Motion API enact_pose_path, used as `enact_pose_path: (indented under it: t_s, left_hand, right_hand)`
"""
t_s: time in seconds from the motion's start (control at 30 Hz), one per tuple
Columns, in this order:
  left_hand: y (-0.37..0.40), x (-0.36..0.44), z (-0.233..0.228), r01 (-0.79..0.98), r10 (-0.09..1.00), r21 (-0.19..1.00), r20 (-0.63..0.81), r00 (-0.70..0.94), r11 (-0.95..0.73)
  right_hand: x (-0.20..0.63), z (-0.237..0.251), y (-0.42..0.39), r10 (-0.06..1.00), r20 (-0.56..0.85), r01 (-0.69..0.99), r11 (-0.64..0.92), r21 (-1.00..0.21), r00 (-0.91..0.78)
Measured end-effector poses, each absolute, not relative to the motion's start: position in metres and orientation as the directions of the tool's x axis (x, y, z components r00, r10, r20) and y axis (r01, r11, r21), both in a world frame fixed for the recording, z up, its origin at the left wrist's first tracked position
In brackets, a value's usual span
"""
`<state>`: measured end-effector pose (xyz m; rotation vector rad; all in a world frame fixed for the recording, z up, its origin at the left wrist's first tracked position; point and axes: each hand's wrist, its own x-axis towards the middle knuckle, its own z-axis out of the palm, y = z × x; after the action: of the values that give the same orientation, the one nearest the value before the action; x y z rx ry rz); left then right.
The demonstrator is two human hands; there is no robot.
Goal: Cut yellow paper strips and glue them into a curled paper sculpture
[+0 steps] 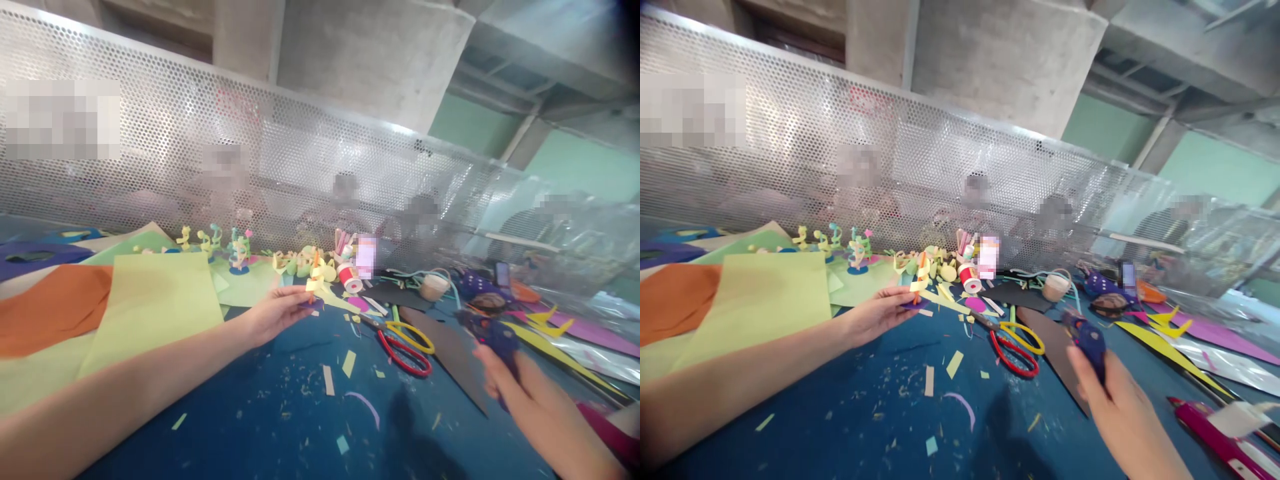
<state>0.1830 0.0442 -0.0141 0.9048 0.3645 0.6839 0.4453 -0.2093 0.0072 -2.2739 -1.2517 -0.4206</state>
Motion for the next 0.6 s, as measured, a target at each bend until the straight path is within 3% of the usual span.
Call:
enact_pose_path:
  t_s: [0.03, 0.1, 0.17, 0.27, 0.6]
  left_hand:
    - [0.043, 0.183, -0.013, -0.390, 0.675, 0.814, -0.003, 0.738, 0.431]
    - [0.042, 0.183, -0.012, -0.389, 0.662, 0.812, 0.003, 0.750, 0.436]
    - [0.041, 0.183, -0.011, -0.377, 0.649, 0.814, 0.000, 0.761, 0.442]
    - [0.039, 0.183, -0.010, -0.371, 0.632, 0.817, 0.011, 0.775, 0.441]
    - [0.037, 0.183, -0.010, -0.357, 0.596, 0.815, 0.018, 0.803, 0.456]
  right_hand:
    - [0.432, 0.015, -0.202, 0.730, 0.449, 0.854, -0.401, -0.330, 0.516]
    - [0.400, 0.026, -0.185, 0.846, 0.274, 0.781, -0.234, -0.579, 0.456]
    - [0.368, 0.033, -0.169, 0.898, 0.219, 0.699, -0.125, -0.704, 0.381]
    - [0.335, 0.041, -0.153, 0.935, 0.187, 0.693, -0.080, -0.717, 0.301]
    - [0.316, 0.053, -0.143, 0.934, 0.221, 0.801, -0.101, -0.590, 0.280]
